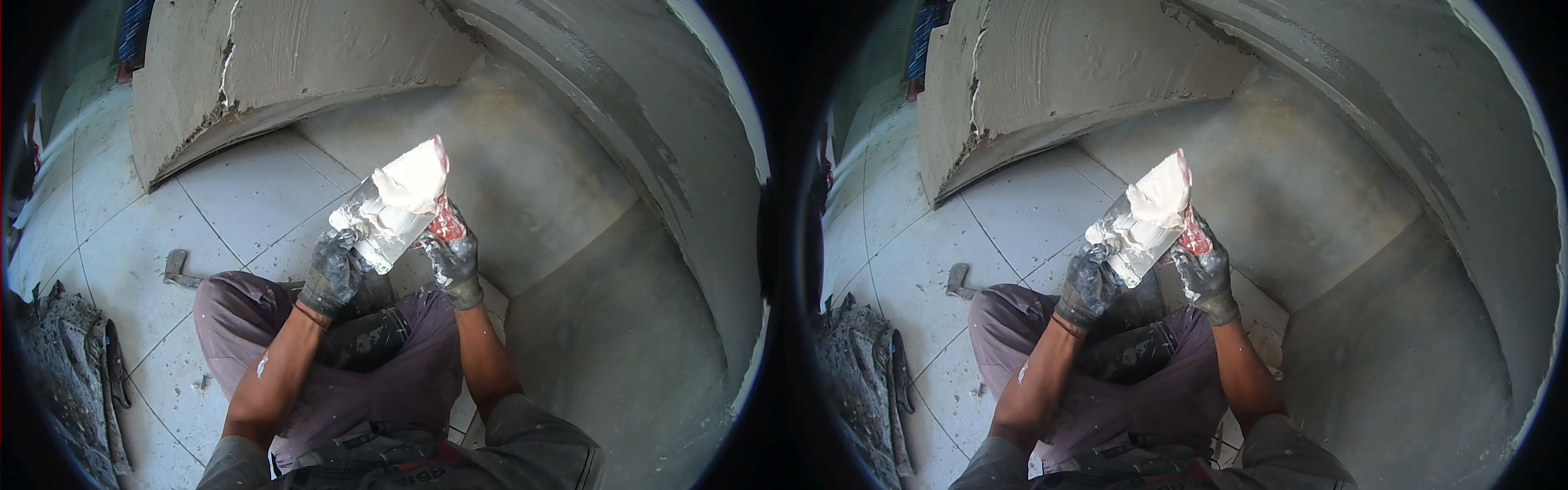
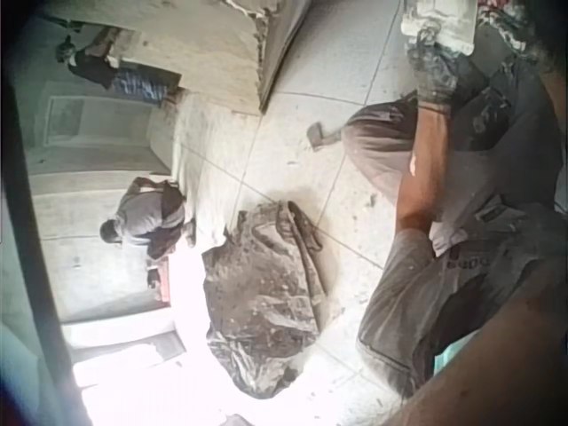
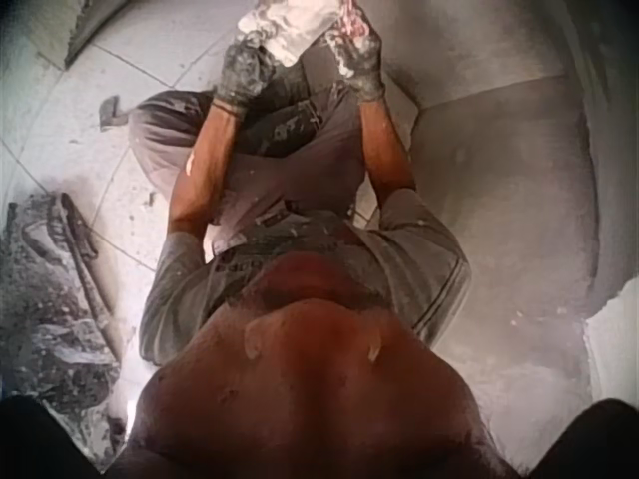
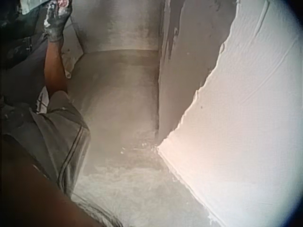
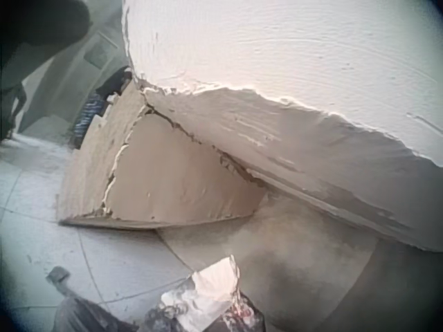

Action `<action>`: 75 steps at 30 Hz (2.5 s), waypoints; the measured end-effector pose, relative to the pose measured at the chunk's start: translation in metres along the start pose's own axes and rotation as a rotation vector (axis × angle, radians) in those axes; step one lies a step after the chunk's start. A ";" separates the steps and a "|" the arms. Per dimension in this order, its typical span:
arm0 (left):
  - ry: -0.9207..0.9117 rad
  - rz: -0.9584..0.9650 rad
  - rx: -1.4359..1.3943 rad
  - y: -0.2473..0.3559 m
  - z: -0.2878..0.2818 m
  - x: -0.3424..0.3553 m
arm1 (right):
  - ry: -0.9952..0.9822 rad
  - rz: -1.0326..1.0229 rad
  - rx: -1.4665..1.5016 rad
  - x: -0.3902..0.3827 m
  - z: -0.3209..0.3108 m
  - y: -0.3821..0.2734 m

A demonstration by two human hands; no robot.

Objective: Applying plaster or putty to wall corners and recesses using putty knives.

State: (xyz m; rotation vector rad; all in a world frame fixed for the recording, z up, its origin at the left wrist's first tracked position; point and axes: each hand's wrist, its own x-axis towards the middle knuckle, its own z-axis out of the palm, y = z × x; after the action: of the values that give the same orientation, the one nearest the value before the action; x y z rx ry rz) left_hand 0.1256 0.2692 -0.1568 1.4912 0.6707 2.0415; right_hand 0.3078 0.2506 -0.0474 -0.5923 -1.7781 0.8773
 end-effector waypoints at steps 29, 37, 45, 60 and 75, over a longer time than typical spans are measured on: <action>-0.355 0.457 0.363 0.067 0.048 0.007 | 0.529 -0.549 -0.932 -0.067 -0.036 -0.007; -0.470 0.257 0.540 -0.035 0.059 -0.013 | 0.792 -0.615 -1.097 -0.093 -0.127 -0.062; -0.005 -0.051 0.747 -0.253 -0.103 -0.018 | 0.886 -0.851 -0.150 -0.102 -0.330 -0.037; 0.063 -0.678 0.554 -0.223 -0.115 -0.016 | 1.667 -0.515 -1.258 -0.014 -0.424 -0.113; 0.071 -0.656 0.422 -0.256 -0.126 -0.027 | 1.583 -0.516 -1.230 0.109 -0.293 -0.102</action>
State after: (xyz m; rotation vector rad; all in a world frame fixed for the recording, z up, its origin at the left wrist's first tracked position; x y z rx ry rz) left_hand 0.0428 0.4304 -0.3789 1.1784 1.4669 1.4998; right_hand 0.5432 0.3526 0.1586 -1.0424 -0.6240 -1.0310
